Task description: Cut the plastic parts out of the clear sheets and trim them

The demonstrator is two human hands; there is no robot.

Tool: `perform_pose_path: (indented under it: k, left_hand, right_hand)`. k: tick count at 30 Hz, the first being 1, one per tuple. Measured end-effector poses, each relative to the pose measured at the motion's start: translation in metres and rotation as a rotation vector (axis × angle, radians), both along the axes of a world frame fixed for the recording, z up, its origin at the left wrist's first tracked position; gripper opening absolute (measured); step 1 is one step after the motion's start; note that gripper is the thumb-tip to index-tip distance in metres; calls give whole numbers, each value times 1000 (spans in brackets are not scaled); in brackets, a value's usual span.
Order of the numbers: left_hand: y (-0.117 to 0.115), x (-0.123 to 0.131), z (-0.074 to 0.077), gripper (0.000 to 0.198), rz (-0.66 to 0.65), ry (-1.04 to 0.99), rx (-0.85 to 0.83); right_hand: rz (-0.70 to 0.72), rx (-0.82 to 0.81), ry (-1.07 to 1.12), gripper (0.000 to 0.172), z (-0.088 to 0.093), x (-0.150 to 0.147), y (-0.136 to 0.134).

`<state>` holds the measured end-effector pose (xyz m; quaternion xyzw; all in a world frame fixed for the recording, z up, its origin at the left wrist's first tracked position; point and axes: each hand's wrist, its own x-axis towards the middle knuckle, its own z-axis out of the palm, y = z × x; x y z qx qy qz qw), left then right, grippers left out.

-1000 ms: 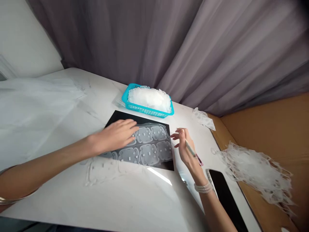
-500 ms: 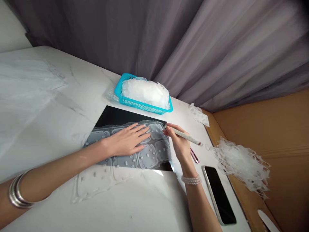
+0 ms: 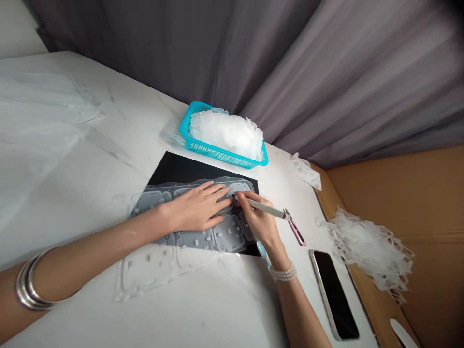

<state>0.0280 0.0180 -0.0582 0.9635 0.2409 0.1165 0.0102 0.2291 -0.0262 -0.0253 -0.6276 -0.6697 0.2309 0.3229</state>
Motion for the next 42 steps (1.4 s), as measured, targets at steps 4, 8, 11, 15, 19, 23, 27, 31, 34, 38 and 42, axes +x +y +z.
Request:
perform_pose_path:
  k: [4, 8, 11, 15, 19, 23, 27, 31, 34, 38, 42]
  left_hand:
    - [0, 0, -1, 47, -1, 3, 15]
    - [0, 0, 0, 46, 0, -1, 5]
    - [1, 0, 0, 47, 3, 1, -17]
    - [2, 0, 0, 48, 10, -30, -28]
    - [2, 0, 0, 48, 4, -26, -22]
    - [1, 0, 0, 50, 11, -16, -38]
    - [0, 0, 0, 50, 29, -29, -60]
    - [1, -2, -4, 51, 29, -61, -82]
    - [3, -4, -9, 51, 23, -113, -107]
    - [6, -5, -12, 51, 17, -100, -100]
    - [6, -6, -9, 54, 19, -54, -52]
  right_hand:
    - [-4, 24, -27, 31, -1, -3, 4]
    - [13, 60, -93, 27, 1, -11, 8]
    - [17, 52, -158, 26, 7, -13, 1]
    - [39, 52, -237, 25, 7, -8, -17]
    - [150, 234, -286, 23, -8, -4, -20]
    - [202, 272, -402, 29, -20, -6, -8]
    - [175, 291, -493, 32, -28, -7, -3]
    - [242, 259, -544, 37, -31, -6, 0]
    - [282, 207, -571, 40, -26, -9, 1]
    - [274, 176, -475, 38, -23, -14, 4]
    - [-4, 154, 34, 34, -29, 5, 10]
